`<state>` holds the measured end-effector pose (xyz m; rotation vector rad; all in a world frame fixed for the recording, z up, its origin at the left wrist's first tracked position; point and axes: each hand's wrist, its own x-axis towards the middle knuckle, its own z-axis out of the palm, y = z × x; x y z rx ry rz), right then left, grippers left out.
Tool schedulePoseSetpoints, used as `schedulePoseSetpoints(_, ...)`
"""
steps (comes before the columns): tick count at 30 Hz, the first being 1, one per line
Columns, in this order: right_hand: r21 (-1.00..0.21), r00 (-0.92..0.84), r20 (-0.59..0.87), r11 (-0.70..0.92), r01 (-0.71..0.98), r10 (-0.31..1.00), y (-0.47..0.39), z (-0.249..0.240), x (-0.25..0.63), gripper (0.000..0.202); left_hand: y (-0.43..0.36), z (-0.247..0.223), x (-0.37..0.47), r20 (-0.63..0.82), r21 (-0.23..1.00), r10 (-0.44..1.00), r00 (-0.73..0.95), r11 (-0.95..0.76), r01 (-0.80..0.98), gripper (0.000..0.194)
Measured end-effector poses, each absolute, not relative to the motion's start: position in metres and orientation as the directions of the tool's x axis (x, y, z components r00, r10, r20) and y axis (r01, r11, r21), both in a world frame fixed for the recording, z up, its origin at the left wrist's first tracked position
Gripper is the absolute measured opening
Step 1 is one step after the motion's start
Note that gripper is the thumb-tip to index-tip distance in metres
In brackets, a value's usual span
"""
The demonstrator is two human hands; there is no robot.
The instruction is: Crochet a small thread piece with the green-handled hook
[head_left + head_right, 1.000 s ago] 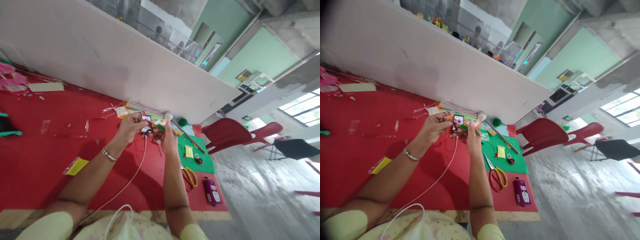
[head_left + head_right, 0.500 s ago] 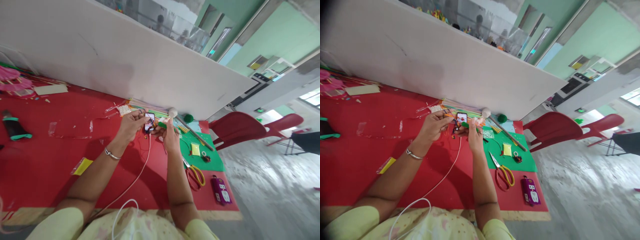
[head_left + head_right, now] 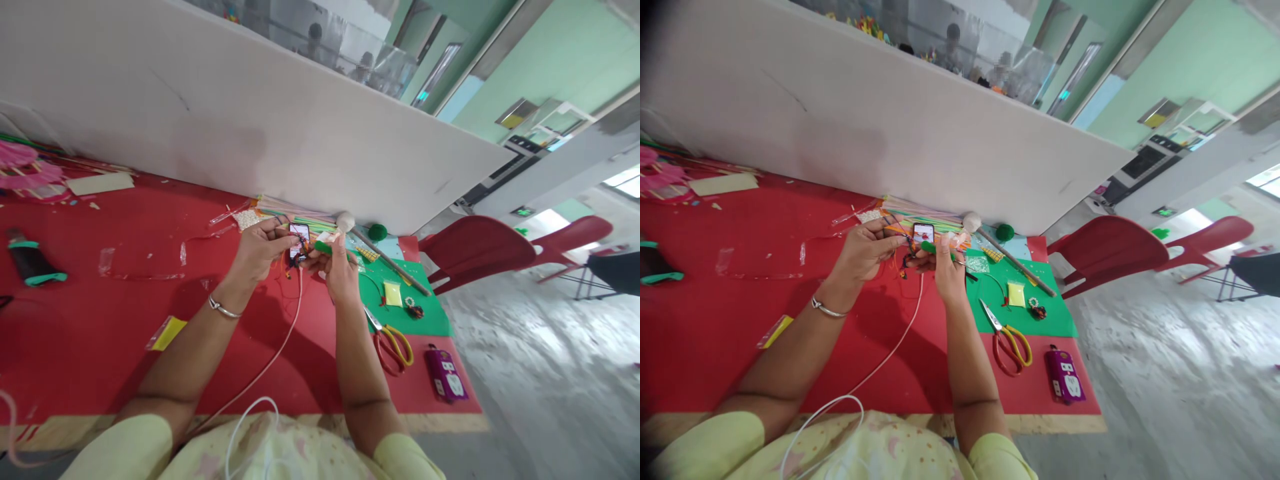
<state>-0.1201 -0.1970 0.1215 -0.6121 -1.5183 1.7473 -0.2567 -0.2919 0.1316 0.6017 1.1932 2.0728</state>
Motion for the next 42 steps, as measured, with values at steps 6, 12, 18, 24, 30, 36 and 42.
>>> schedulePoseSetpoints(6,-0.969,-0.577,0.234,0.139,-0.203,0.783,-0.203,0.115,-0.120,0.064,-0.290,0.131,-0.254,0.059,0.884,0.725,-0.687,-0.358,-0.302,0.054)
schedulePoseSetpoints(12,-0.602,-0.562,0.707,0.783,-0.159,0.429,-0.197,0.110,-0.116,0.051,-0.287,0.135,-0.240,0.107,0.877,0.671,-0.734,-0.412,-0.248,0.047)
schedulePoseSetpoints(18,-0.413,-0.462,0.839,0.890,-0.194,0.289,-0.193,0.100,-0.119,0.053,-0.292,0.139,-0.238,-0.001,0.787,0.810,-0.586,-0.362,-0.501,0.043)
schedulePoseSetpoints(24,-0.462,-0.518,0.807,0.850,-0.254,0.284,-0.185,0.104,-0.113,0.067,-0.301,0.141,-0.252,-0.036,0.784,0.892,-0.451,-0.254,-0.566,0.037)
schedulePoseSetpoints(30,-0.515,-0.632,0.751,0.767,-0.382,0.190,-0.172,0.120,-0.102,0.050,-0.305,0.143,-0.259,-0.014,0.851,0.875,-0.484,-0.244,-0.466,0.035)
schedulePoseSetpoints(36,-0.471,-0.666,0.730,0.818,-0.330,0.152,-0.163,0.125,-0.095,0.046,-0.307,0.142,-0.267,-0.019,0.877,0.867,-0.499,-0.225,-0.425,0.033)
schedulePoseSetpoints(42,-0.438,-0.688,0.716,0.843,-0.312,0.117,-0.159,0.130,-0.088,0.041,-0.308,0.143,-0.271,-0.027,0.891,0.871,-0.490,-0.201,-0.407,0.030)
